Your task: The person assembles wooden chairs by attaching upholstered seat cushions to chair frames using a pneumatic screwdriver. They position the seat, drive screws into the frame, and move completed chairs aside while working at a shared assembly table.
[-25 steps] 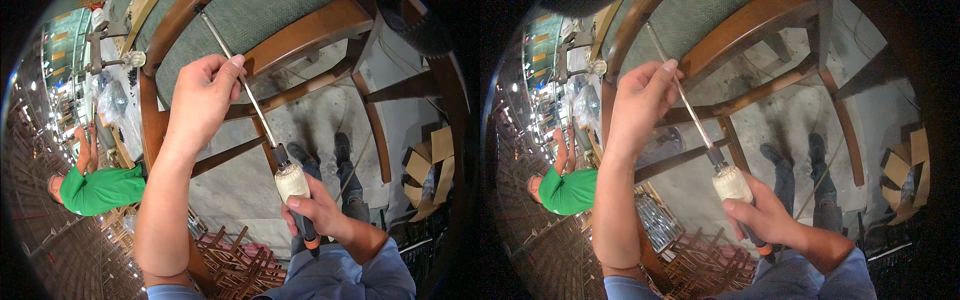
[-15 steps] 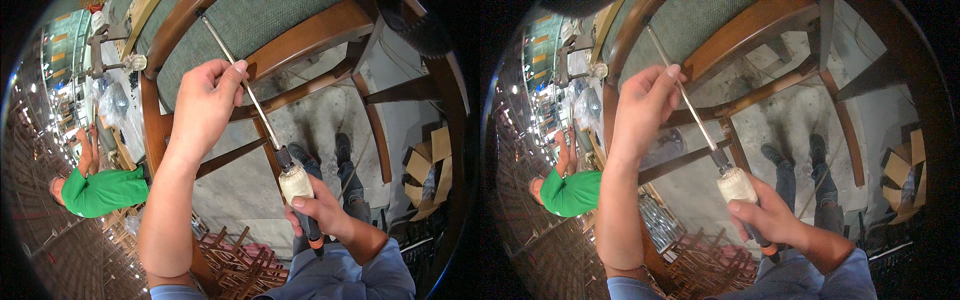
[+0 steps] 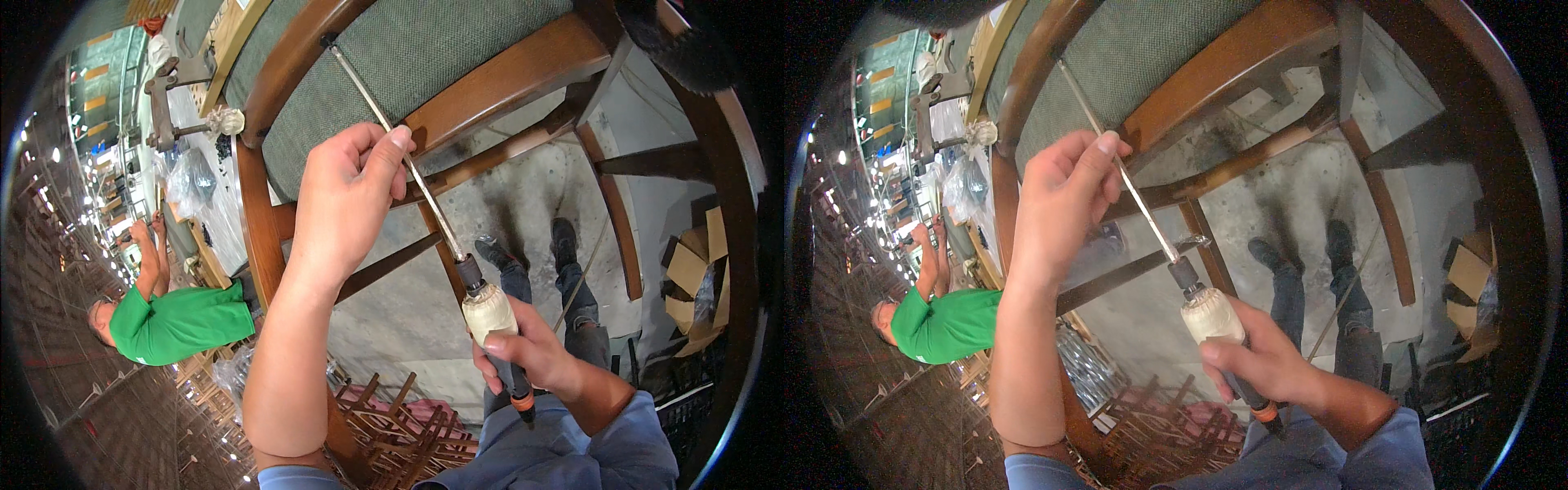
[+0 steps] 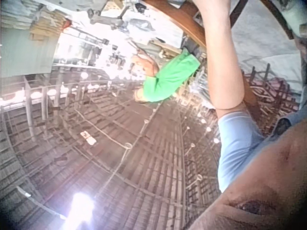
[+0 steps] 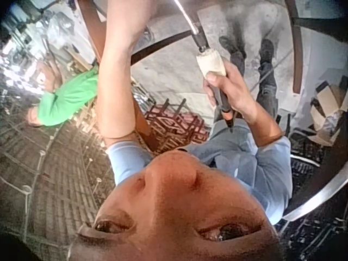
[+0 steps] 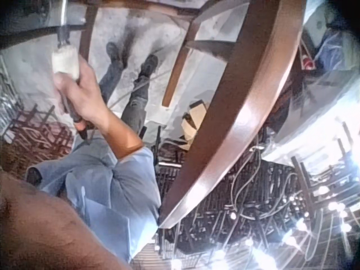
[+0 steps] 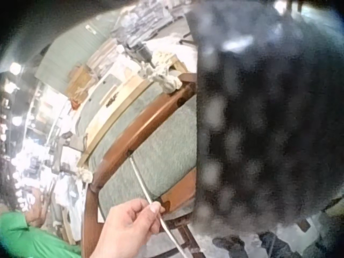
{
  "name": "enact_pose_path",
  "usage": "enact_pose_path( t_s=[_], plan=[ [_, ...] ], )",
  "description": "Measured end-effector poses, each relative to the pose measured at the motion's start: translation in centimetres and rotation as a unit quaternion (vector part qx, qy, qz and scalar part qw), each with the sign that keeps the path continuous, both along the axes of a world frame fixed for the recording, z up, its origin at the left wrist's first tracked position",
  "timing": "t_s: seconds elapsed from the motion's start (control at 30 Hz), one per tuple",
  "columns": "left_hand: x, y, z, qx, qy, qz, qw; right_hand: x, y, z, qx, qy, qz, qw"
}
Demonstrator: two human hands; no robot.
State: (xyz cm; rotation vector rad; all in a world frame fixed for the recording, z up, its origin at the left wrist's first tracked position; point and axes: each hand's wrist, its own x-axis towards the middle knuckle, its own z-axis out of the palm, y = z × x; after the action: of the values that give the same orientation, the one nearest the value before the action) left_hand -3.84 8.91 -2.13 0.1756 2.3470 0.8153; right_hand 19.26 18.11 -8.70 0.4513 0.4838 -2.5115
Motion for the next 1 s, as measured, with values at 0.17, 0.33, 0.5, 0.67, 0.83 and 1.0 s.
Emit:
enact_pose_path(
  t_s=[0.17,0.33,0.5,0.67,0.83,1.0],
  plan=[
    [0.1,0.1,0.4,-0.003,-0.004,0.003,1.0,0.0,-0.1,0.3,0.003,-0.003,0.011,1.0],
    [-0.1,-0.1,0.6,-0.013,-0.015,-0.005,1.0,0.0,-0.4,0.2,0.011,0.007,-0.007,1.0],
    [0.0,-0.3,0.5,-0.021,-0.023,-0.022,0.999,-1.2,-0.5,0.1,0.027,-0.01,-0.01,1.0],
    [-0.6,-0.5,1.2,0.07,-0.018,0.055,0.996,-1.3,-1.2,-0.4,0.027,0.005,-0.029,0.999],
    [-2.2,-1.6,0.2,0.185,0.069,0.084,0.977,-1.1,-1.6,-0.7,0.021,-0.003,-0.05,0.999],
    [-3.1,-2.5,0.7,0.289,0.055,0.129,0.947,0.8,-0.8,-1.6,0.108,0.025,-0.041,0.993]
  ],
)
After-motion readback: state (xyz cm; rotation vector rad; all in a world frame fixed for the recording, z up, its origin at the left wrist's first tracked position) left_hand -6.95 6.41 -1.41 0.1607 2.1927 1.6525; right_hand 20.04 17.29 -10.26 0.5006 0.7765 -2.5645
